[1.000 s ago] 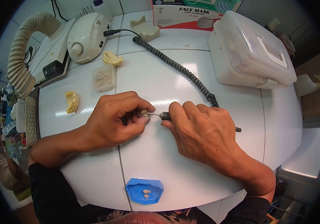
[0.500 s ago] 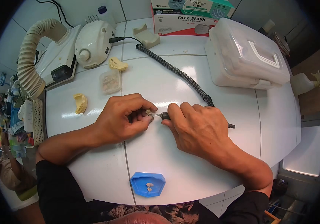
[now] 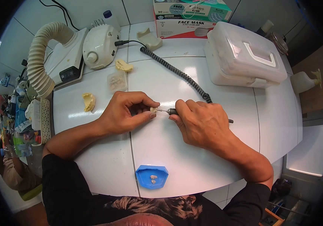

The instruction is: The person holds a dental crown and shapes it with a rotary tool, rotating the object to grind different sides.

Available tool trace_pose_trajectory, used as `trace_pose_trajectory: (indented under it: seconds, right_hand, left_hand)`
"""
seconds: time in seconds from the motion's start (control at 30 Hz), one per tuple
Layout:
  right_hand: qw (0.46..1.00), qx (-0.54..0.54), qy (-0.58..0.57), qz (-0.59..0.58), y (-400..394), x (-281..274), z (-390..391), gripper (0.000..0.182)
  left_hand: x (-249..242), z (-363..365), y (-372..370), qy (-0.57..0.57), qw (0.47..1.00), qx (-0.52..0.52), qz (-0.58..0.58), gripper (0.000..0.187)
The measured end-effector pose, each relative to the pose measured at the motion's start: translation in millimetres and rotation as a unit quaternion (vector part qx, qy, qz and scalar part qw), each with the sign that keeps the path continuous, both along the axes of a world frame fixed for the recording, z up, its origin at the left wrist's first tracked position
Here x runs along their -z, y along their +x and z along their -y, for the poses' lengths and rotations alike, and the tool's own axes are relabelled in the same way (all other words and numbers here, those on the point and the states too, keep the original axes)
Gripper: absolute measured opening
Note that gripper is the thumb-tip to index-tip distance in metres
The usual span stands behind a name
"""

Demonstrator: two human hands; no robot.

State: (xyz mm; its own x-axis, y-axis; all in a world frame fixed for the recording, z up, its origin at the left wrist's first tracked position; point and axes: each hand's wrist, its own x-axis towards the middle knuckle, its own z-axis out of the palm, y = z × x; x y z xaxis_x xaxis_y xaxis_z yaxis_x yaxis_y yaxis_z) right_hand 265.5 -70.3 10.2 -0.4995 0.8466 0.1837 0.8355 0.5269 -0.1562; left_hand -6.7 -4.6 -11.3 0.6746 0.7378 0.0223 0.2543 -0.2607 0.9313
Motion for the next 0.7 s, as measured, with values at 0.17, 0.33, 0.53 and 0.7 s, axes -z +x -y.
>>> trace_pose_trajectory:
  seconds: [0.17,0.33,0.53,0.7]
  right_hand:
    - [1.0,-0.005,0.009,0.005,-1.9,-1.2,0.2,0.03]
    - [1.0,-0.003,0.005,0.015,-3.0,-1.2,-0.8,0.031]
    - [1.0,-0.006,0.003,0.02,-3.4,-0.8,-0.9,0.031]
    - [1.0,-0.005,0.001,0.017,-3.1,-1.7,-0.9,0.031]
  left_hand:
    - [-1.6,0.4,-0.2,0.005,1.0,0.001,0.0,0.019]
    - [0.9,-1.5,-1.8,0.005,1.0,0.009,0.008,0.019]
    - [-0.8,-1.2,-1.0,-0.021,1.0,0.006,0.011,0.017]
    - [0.2,-1.1,-1.0,-0.015,1.0,0.013,0.012,0.017]
